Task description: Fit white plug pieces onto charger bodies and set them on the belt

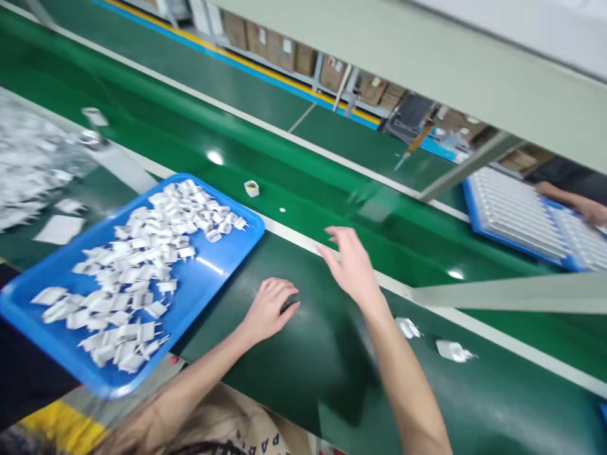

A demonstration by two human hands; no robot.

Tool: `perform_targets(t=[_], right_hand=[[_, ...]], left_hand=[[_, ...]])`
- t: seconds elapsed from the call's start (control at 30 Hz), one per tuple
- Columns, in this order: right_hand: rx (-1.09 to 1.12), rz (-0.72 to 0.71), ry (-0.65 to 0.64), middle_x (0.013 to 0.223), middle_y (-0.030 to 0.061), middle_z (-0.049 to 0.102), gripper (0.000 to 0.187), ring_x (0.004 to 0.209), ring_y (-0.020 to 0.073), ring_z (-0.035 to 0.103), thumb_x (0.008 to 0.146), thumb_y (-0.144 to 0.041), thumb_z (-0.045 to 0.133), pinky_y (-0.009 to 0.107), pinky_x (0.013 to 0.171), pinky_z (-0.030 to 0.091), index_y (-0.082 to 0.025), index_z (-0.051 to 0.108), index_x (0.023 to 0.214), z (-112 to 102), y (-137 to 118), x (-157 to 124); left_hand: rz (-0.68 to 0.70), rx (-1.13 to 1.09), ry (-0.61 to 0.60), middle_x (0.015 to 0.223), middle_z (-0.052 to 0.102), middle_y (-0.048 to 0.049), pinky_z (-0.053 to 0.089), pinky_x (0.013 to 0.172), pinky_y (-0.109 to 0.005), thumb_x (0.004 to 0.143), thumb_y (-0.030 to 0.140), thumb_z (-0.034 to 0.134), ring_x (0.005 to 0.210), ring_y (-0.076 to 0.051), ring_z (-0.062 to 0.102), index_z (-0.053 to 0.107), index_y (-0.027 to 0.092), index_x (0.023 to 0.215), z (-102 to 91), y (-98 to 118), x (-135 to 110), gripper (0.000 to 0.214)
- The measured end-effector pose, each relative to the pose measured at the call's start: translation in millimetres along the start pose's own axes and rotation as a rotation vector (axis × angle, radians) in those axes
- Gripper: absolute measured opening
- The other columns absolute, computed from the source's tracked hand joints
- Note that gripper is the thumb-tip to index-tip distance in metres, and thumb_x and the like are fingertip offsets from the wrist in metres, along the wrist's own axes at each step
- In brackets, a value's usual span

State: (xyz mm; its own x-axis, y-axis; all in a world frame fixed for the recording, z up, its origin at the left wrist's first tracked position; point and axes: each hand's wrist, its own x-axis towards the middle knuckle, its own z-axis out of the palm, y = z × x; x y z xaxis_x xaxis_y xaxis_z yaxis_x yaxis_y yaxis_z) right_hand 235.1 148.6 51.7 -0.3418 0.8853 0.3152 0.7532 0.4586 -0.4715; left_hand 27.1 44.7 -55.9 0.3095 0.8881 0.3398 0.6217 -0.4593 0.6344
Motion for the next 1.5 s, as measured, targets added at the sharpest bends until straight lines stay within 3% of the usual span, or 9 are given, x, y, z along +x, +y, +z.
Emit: perform_targets(t=[0.23, 0.43, 0.63, 0.8, 0.87, 1.0, 1.1, 1.23, 1.5], right_hand=[[0.011, -0.008, -0.296, 0.138, 0.0135, 0.049, 0.055, 0.109, 0.0240, 0.065, 0.097, -0.024, 0.053, 0.045, 0.104, 0.051, -0.029, 0.045, 0.151, 131.4, -31.4, 159.9], [0.032, -0.122, -0.302, 0.111, 0.0110, 0.065, 0.032, 0.102, 0.0292, 0.062, 0.084, -0.021, 0.068, 0.051, 0.097, 0.053, -0.026, 0.071, 0.115, 153.9, -41.9, 192.3], [0.058, -0.157, -0.186, 0.113, 0.0150, 0.064, 0.032, 0.105, 0.0307, 0.063, 0.097, -0.033, 0.042, 0.051, 0.094, 0.052, -0.022, 0.066, 0.114, 129.9, -26.4, 133.1], [0.122, -0.211, -0.080, 0.114, 0.0129, 0.069, 0.037, 0.101, 0.0283, 0.069, 0.100, -0.052, 0.047, 0.041, 0.077, 0.059, -0.026, 0.067, 0.115, 78.9, -3.9, 23.3], [0.133, -0.256, -0.126, 0.115, 0.0104, 0.070, 0.035, 0.101, 0.0289, 0.072, 0.100, -0.052, 0.047, 0.041, 0.072, 0.062, -0.030, 0.069, 0.116, 62.9, -1.3, -20.5], [0.233, -0.312, -0.307, 0.114, 0.0068, 0.073, 0.031, 0.094, 0.0281, 0.075, 0.100, -0.044, 0.048, 0.039, 0.062, 0.064, -0.041, 0.072, 0.120, 53.7, -5.9, -71.7], [0.285, -0.353, -0.313, 0.112, 0.0071, 0.075, 0.029, 0.092, 0.0298, 0.075, 0.097, -0.044, 0.055, 0.040, 0.061, 0.065, -0.045, 0.072, 0.120, 58.0, -7.7, -81.5], [0.321, -0.247, 0.047, 0.108, 0.0051, 0.074, 0.033, 0.094, 0.0322, 0.073, 0.095, -0.040, 0.060, 0.050, 0.073, 0.065, -0.052, 0.066, 0.125, 58.6, -6.9, -91.0], [0.243, -0.245, 0.351, 0.101, 0.0057, 0.069, 0.036, 0.091, 0.0305, 0.070, 0.090, -0.022, 0.067, 0.051, 0.075, 0.063, -0.045, 0.067, 0.117, 58.6, 4.5, -114.5]], left_hand=[[0.006, 0.015, 0.013, 0.109, 0.071, -0.0058, 0.049, 0.100, -0.043, 0.094, 0.026, 0.061, 0.105, -0.021, 0.066, 0.063, 0.022, 0.104, -1.7, 0.0, -4.8, 0.011], [-0.024, 0.028, -0.061, 0.106, 0.074, -0.0066, 0.056, 0.100, -0.048, 0.091, 0.039, 0.063, 0.102, -0.027, 0.070, 0.068, 0.031, 0.099, 2.5, -6.2, -4.5, 0.012], [-0.081, 0.007, -0.056, 0.107, 0.076, -0.0032, 0.057, 0.103, -0.037, 0.095, 0.035, 0.060, 0.103, -0.021, 0.072, 0.071, 0.031, 0.097, -8.8, 4.5, -8.5, 0.012], [-0.116, -0.025, 0.086, 0.104, 0.077, -0.0022, 0.061, 0.083, -0.029, 0.103, 0.033, 0.048, 0.091, -0.017, 0.074, 0.069, 0.025, 0.104, -101.6, 0.0, -32.9, 0.022], [-0.346, 0.212, 0.163, 0.102, 0.074, -0.0038, 0.058, 0.079, -0.030, 0.103, 0.031, 0.050, 0.088, -0.019, 0.072, 0.067, 0.024, 0.108, -146.9, -15.2, -44.8, 0.020], [-0.685, 0.594, -0.101, 0.096, 0.066, -0.0076, 0.052, 0.071, -0.032, 0.098, 0.016, 0.052, 0.084, -0.023, 0.068, 0.067, 0.021, 0.097, -197.9, -43.3, -51.3, 0.016], [-0.748, 0.727, -0.311, 0.098, 0.064, -0.0083, 0.046, 0.064, -0.031, 0.095, 0.008, 0.047, 0.074, -0.021, 0.066, 0.068, 0.020, 0.097, -197.5, -48.9, -45.8, 0.024], [-0.744, 0.816, -0.352, 0.102, 0.064, -0.0098, 0.044, 0.064, -0.032, 0.095, 0.005, 0.043, 0.079, -0.022, 0.065, 0.069, 0.018, 0.098, -189.7, -42.5, -38.9, 0.029], [-0.387, 0.582, 0.085, 0.116, 0.065, -0.0067, 0.052, 0.084, -0.034, 0.100, 0.014, 0.049, 0.102, -0.023, 0.061, 0.071, 0.023, 0.097, -152.5, 14.4, 0.6, 0.024]])
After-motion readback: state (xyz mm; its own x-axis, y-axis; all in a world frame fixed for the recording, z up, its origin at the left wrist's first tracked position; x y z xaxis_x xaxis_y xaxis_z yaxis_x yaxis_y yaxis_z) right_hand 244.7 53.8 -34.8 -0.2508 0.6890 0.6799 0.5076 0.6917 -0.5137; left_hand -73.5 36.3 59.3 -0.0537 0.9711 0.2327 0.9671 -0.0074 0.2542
